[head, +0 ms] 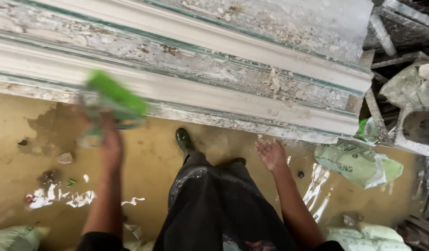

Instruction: Scraping and brushing excess material from decorative plaster molding pieces to finish them.

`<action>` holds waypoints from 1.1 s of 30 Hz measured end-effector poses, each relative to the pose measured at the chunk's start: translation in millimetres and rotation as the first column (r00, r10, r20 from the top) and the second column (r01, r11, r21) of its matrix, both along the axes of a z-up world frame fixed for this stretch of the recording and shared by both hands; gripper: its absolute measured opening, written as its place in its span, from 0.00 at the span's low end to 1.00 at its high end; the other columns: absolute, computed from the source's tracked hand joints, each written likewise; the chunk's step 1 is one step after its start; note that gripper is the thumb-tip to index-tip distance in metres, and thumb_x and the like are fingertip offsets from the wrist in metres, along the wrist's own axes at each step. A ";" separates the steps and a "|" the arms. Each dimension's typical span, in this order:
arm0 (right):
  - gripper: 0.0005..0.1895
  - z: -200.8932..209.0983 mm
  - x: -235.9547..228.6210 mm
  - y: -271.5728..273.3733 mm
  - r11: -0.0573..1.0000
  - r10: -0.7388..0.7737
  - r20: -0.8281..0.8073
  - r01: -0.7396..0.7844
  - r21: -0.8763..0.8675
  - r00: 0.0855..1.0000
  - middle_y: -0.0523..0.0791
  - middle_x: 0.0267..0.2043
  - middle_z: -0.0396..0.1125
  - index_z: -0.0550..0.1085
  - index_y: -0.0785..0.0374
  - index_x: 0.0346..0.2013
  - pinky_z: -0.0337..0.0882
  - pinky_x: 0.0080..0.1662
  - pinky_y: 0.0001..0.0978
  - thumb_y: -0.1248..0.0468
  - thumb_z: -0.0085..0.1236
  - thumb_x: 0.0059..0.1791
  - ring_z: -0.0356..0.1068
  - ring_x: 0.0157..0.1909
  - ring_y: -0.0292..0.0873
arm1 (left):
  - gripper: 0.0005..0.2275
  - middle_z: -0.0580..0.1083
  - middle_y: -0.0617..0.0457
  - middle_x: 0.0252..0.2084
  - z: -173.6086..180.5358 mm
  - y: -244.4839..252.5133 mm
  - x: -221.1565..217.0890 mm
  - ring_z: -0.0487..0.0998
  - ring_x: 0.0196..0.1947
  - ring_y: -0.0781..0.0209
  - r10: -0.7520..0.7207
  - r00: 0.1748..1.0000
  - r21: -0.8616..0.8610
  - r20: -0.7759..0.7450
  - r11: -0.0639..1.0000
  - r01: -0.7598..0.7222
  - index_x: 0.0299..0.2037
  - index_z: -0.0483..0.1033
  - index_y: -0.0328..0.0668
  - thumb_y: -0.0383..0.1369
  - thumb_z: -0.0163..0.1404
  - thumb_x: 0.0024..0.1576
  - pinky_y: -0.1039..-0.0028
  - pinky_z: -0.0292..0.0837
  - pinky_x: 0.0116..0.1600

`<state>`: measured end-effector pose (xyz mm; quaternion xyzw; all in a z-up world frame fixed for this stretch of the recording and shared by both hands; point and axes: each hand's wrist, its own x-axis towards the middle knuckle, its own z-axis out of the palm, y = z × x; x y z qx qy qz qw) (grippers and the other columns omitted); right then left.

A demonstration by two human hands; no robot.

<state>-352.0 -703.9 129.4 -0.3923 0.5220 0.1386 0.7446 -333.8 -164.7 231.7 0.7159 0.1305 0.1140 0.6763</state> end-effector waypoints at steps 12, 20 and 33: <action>0.34 -43.6 -21.0 -85.8 0.992 -0.036 0.026 0.032 0.126 0.999 0.53 0.70 0.61 0.50 0.64 0.72 0.65 0.63 0.53 0.47 0.35 0.57 0.64 0.66 0.59 | 0.22 0.55 0.26 0.70 -82.2 -346.8 -51.4 0.54 0.71 0.35 -0.287 0.884 0.174 0.368 0.956 0.238 0.60 0.66 0.43 0.29 0.57 0.56 0.59 0.52 0.71; 0.36 -42.9 -19.2 -232.5 0.963 -0.031 0.064 0.013 0.269 0.997 0.58 0.65 0.64 0.60 0.68 0.69 0.67 0.63 0.55 0.43 0.28 0.58 0.67 0.61 0.57 | 0.33 0.64 0.48 0.64 -145.5 -229.3 -3.3 0.71 0.57 0.57 0.084 0.974 -0.527 0.210 0.849 0.040 0.81 0.39 0.50 0.27 0.48 0.71 0.65 0.78 0.54; 0.43 -25.8 -31.5 -322.8 0.944 -0.022 0.037 0.008 0.330 0.999 0.57 0.65 0.59 0.62 0.60 0.67 0.62 0.63 0.65 0.33 0.18 0.54 0.62 0.61 0.59 | 0.28 0.66 0.45 0.66 -63.6 -602.4 -57.0 0.68 0.64 0.50 -0.272 0.925 -0.175 0.266 0.930 0.323 0.76 0.55 0.44 0.22 0.48 0.66 0.59 0.70 0.63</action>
